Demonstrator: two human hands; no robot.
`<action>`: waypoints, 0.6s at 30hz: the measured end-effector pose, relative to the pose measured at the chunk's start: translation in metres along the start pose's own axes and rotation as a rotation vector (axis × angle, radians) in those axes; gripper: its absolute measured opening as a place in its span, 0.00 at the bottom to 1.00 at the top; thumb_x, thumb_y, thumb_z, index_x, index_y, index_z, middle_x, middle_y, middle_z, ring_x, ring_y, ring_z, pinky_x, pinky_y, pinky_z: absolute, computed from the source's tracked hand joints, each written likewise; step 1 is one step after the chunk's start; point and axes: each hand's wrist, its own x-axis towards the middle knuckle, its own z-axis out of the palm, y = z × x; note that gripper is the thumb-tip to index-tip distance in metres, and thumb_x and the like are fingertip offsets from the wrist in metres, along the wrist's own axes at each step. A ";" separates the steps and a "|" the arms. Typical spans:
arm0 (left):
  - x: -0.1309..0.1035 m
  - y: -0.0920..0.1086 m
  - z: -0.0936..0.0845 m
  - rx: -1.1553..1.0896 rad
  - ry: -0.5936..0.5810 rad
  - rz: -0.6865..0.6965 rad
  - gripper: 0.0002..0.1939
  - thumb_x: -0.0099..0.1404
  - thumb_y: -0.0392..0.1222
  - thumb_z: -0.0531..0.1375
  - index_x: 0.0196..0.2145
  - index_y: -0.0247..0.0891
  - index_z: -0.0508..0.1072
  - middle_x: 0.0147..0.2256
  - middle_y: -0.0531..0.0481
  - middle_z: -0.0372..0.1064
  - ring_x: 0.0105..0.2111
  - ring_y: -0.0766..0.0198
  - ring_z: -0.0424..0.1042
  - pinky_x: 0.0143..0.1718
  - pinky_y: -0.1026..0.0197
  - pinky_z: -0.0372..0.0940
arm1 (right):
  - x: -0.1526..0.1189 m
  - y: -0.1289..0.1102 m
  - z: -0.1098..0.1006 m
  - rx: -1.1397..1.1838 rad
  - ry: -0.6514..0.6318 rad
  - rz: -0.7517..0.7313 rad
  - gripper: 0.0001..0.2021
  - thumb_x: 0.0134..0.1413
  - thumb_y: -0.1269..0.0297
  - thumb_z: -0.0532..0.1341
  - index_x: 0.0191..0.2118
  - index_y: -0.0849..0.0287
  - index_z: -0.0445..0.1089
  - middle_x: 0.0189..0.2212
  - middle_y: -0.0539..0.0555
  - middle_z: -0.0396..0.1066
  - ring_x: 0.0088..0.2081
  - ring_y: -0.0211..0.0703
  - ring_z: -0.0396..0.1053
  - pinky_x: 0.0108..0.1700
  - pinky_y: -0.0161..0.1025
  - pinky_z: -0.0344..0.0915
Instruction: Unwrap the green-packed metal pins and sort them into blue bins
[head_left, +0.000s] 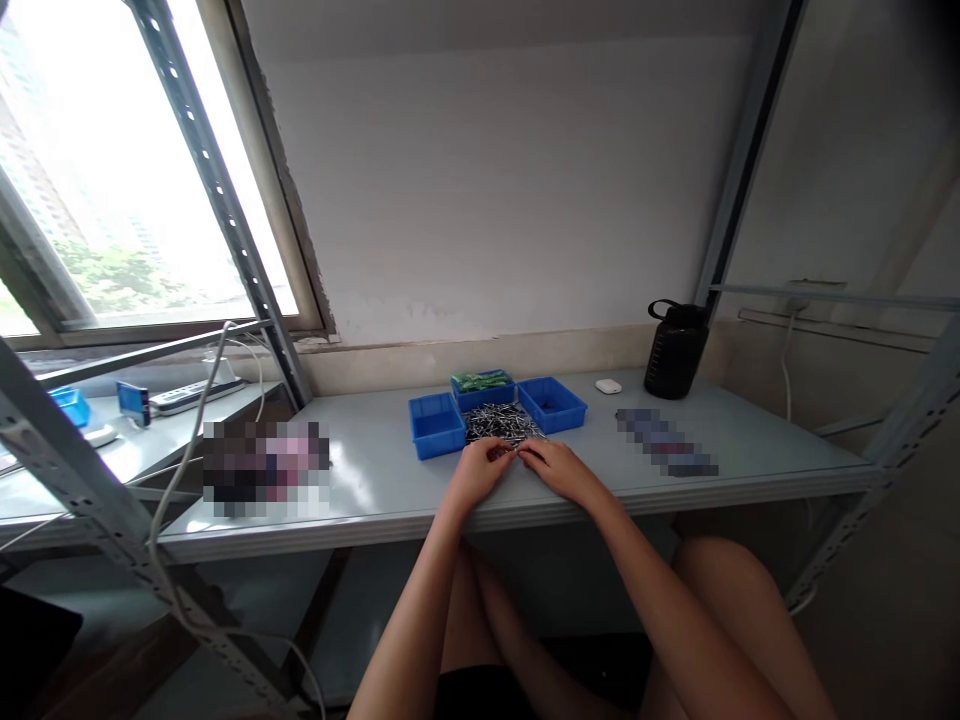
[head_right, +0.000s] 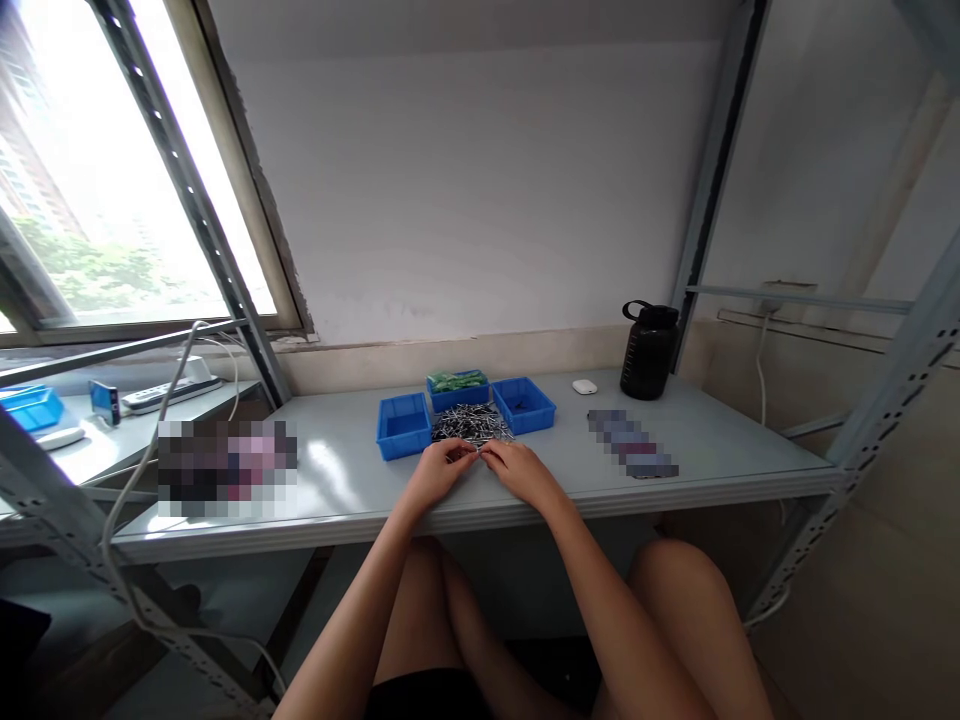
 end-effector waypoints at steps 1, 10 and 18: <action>0.000 0.001 0.000 0.000 0.000 0.011 0.11 0.60 0.44 0.55 0.35 0.37 0.75 0.33 0.49 0.74 0.33 0.62 0.70 0.34 0.63 0.62 | 0.000 0.000 0.000 -0.002 -0.012 -0.011 0.10 0.60 0.64 0.50 0.38 0.56 0.69 0.34 0.52 0.72 0.36 0.42 0.67 0.38 0.37 0.59; -0.002 0.004 0.000 -0.016 0.009 0.040 0.07 0.58 0.39 0.55 0.31 0.36 0.72 0.32 0.50 0.72 0.33 0.63 0.68 0.35 0.63 0.62 | 0.000 -0.004 -0.002 -0.008 -0.032 -0.033 0.12 0.60 0.63 0.50 0.39 0.56 0.70 0.36 0.53 0.72 0.37 0.43 0.68 0.40 0.39 0.60; -0.002 0.002 0.000 -0.056 0.030 0.011 0.05 0.56 0.38 0.54 0.30 0.36 0.69 0.29 0.51 0.69 0.31 0.64 0.67 0.33 0.64 0.61 | 0.000 -0.005 -0.001 -0.001 -0.010 0.026 0.11 0.59 0.62 0.51 0.39 0.55 0.70 0.37 0.53 0.73 0.38 0.44 0.69 0.41 0.39 0.61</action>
